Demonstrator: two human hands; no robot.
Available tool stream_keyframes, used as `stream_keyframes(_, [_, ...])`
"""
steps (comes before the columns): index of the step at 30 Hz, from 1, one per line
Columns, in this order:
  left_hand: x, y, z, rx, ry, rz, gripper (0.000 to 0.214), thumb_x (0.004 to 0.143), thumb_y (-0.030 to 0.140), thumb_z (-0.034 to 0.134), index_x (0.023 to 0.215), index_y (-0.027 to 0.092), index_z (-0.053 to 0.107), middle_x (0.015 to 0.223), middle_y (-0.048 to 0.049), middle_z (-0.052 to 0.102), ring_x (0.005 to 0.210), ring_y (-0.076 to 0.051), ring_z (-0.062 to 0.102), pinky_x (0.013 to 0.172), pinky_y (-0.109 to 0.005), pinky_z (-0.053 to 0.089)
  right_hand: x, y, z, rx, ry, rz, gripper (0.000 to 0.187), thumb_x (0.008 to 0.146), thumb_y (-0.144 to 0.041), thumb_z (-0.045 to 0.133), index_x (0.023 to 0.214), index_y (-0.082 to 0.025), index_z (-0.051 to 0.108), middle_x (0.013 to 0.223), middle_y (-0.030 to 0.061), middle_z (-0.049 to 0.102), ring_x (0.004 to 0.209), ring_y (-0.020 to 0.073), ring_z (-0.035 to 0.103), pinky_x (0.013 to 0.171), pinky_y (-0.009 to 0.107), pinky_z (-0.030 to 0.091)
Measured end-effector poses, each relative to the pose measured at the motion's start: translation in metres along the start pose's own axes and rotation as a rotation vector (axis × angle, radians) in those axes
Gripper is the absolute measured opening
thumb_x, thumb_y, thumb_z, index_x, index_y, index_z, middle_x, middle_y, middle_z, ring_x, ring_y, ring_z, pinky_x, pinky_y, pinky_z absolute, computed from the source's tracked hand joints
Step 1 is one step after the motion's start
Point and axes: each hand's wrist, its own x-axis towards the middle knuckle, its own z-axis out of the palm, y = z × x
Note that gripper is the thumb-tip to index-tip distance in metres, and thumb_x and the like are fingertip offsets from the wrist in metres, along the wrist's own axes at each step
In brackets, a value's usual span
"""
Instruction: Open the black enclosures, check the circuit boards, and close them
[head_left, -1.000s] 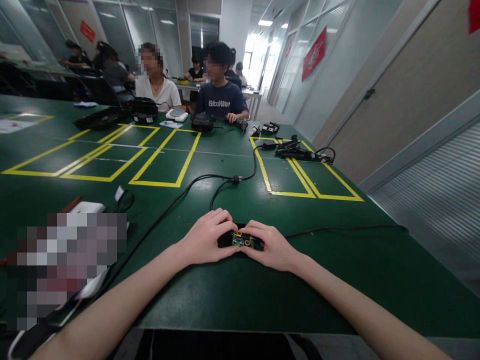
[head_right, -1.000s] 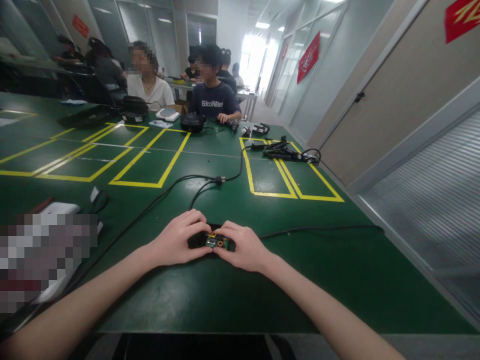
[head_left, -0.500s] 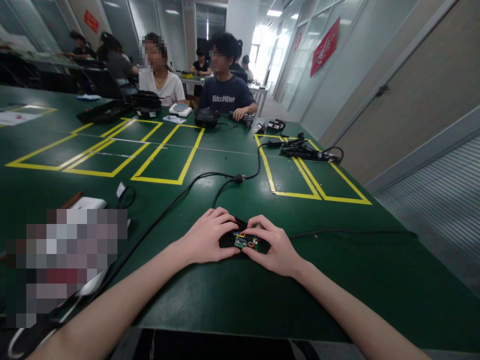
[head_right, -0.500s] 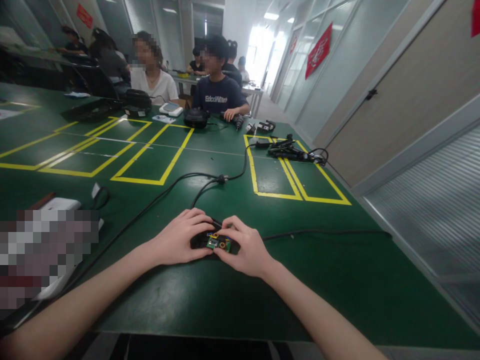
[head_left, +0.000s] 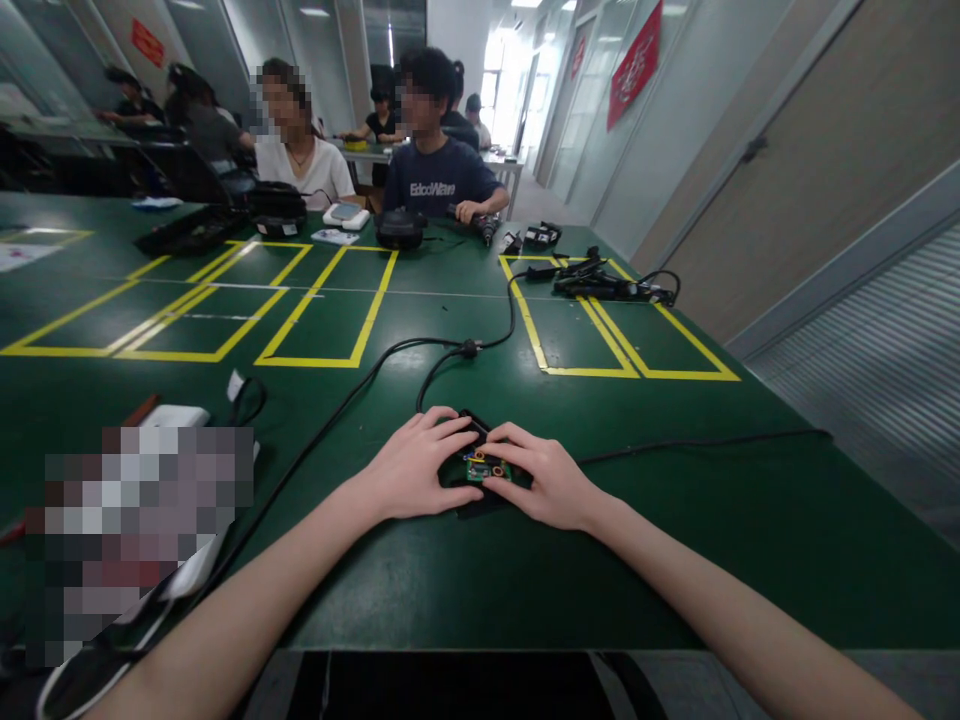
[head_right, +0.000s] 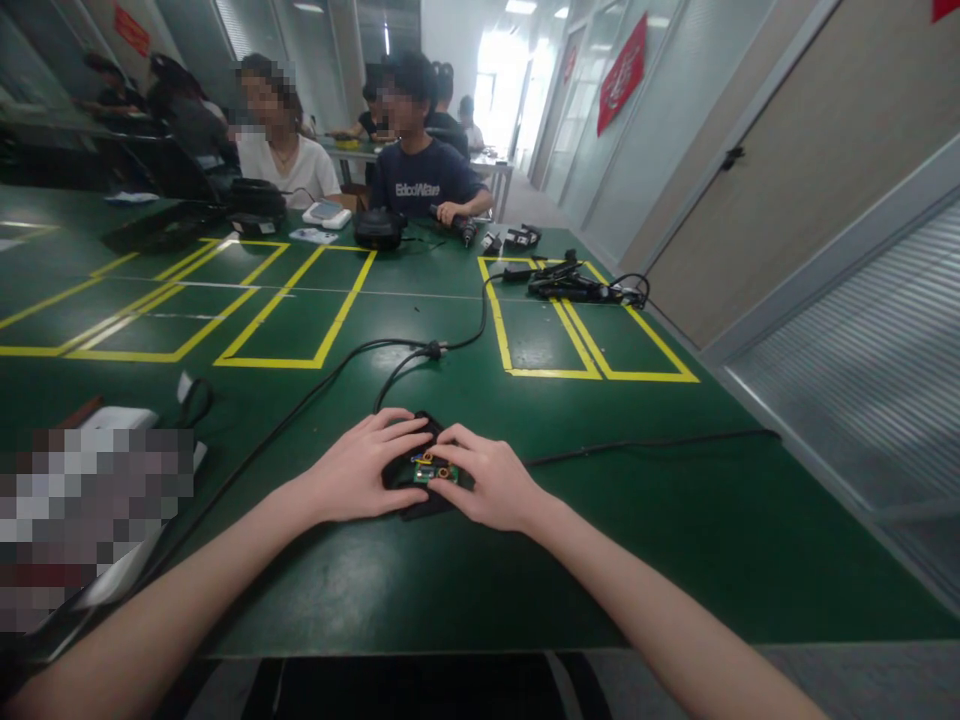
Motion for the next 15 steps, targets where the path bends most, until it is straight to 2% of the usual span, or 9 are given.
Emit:
stream_keyframes(7, [0.002,0.0004,-0.0038,-0.024,-0.048,-0.005,0.095,0.071,0.068,0.085,0.149,0.022,0.056,0.151,-0.0169,0.058,0.136,-0.039,0.048,0.109,-0.059,0.048,-0.0003,-0.0042,0.0017,0.063,0.023,0.039,0.02,0.096,-0.029,0.065,0.114,-0.022,0.072,0.122,0.0101,0.067,0.103,0.0223,0.072,0.09,0.036,0.06])
stream_keyframes(12, [0.0034,-0.0016,-0.0043,-0.035,-0.041,0.044,0.094,0.071,0.066,0.087,0.148,0.022,0.056,0.145,-0.0153,0.064,0.132,-0.038,0.053,0.107,-0.056,0.05,0.0028,-0.0058,0.0034,0.007,0.045,0.077,0.022,0.095,-0.028,0.064,0.116,-0.024,0.07,0.125,0.0094,0.067,0.105,0.0241,0.072,0.087,0.038,0.062])
stream_keyframes(15, [0.0049,-0.001,-0.006,-0.034,-0.029,0.032,0.079,0.081,0.057,0.083,0.144,0.015,0.059,0.139,-0.0151,0.067,0.128,-0.036,0.057,0.107,-0.053,0.052,0.0054,-0.0065,0.0034,-0.027,0.049,0.098,0.028,0.094,-0.029,0.064,0.122,-0.025,0.068,0.125,0.0097,0.067,0.107,0.0265,0.072,0.088,0.04,0.062])
